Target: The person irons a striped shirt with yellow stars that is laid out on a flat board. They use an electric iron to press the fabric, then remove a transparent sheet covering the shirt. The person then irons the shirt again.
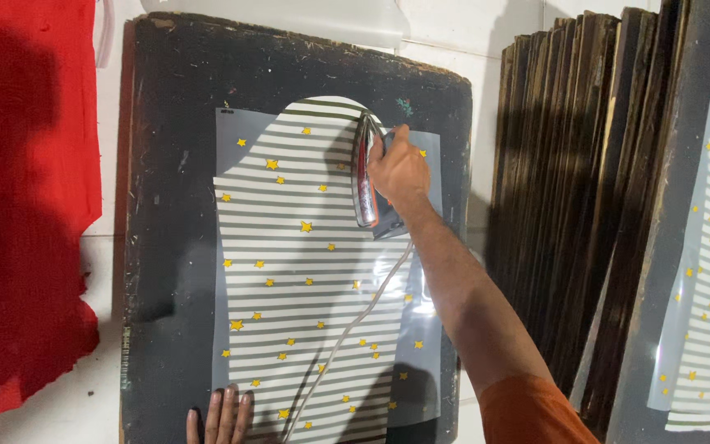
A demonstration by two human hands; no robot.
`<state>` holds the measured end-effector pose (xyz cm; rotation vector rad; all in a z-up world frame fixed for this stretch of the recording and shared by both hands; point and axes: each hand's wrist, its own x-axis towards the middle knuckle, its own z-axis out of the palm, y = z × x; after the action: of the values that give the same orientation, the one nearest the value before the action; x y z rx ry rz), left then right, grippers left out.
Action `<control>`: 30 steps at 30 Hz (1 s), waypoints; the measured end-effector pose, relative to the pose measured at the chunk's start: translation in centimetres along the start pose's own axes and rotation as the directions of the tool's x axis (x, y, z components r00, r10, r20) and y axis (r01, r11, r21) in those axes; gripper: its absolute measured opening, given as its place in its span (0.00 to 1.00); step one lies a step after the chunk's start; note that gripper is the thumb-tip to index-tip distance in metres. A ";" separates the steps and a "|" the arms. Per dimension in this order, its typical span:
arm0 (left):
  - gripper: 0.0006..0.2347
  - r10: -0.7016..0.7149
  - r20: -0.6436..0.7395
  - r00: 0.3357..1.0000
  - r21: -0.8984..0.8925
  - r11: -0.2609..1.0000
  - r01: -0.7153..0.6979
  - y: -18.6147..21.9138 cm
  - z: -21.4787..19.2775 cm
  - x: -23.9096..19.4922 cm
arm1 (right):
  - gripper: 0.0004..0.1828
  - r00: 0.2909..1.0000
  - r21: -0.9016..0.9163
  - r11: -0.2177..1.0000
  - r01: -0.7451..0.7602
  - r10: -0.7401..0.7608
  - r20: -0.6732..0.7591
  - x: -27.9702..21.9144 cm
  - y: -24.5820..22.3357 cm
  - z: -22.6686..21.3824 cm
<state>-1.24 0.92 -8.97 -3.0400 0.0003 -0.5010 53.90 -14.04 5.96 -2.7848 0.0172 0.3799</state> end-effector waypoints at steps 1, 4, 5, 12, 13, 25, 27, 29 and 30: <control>0.25 -0.005 -0.024 1.000 0.016 1.000 0.005 0.0 0.1 0.1 | 0.23 1.000 0.001 1.000 -0.012 0.012 0.012 -0.1 -0.1 -0.1; 0.19 0.018 -0.009 1.000 -0.006 1.000 -0.018 -0.1 -0.4 0.0 | 0.22 1.000 -0.007 1.000 0.003 -0.003 0.003 0.1 0.1 0.1; 0.19 0.018 -0.008 1.000 -0.006 1.000 -0.018 -0.2 -0.3 0.3 | 0.22 1.000 -0.007 1.000 0.003 -0.003 0.005 0.1 0.2 0.3; 0.25 0.010 0.038 0.999 -0.001 1.000 -0.009 -0.1 -0.5 0.0 | 0.23 1.000 -0.018 1.000 0.012 -0.012 -0.005 0.0 0.2 0.2; 0.27 -0.001 0.002 1.000 0.009 1.000 0.001 0.0 -0.4 0.2 | 0.22 1.000 -0.016 1.000 0.020 -0.020 -0.023 0.1 0.3 0.3; 0.29 0.047 0.218 0.975 -0.046 0.998 -0.038 -0.8 -4.4 2.1 | 0.21 0.982 0.061 0.987 0.150 -0.141 -0.125 -0.8 0.7 0.4; 0.29 0.059 0.166 0.984 -0.017 0.998 -0.057 -0.7 -3.2 1.3 | 0.17 0.939 0.028 0.944 0.330 -0.324 -0.117 -1.3 -0.5 1.6; 0.28 0.088 0.120 0.989 0.011 0.996 -0.090 -0.7 -3.4 1.6 | 0.14 0.871 0.007 0.875 0.484 -0.481 -0.102 -1.8 -2.5 2.3; 0.34 0.030 0.099 0.995 -0.046 0.999 -0.026 -0.5 -4.1 2.4 | 0.13 0.900 0.005 0.900 0.436 -0.436 -0.035 -1.8 -4.1 2.3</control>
<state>-0.30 1.14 -4.29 -3.1000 0.0500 -0.3520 51.77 -9.47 5.62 -2.6740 -0.5855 0.2162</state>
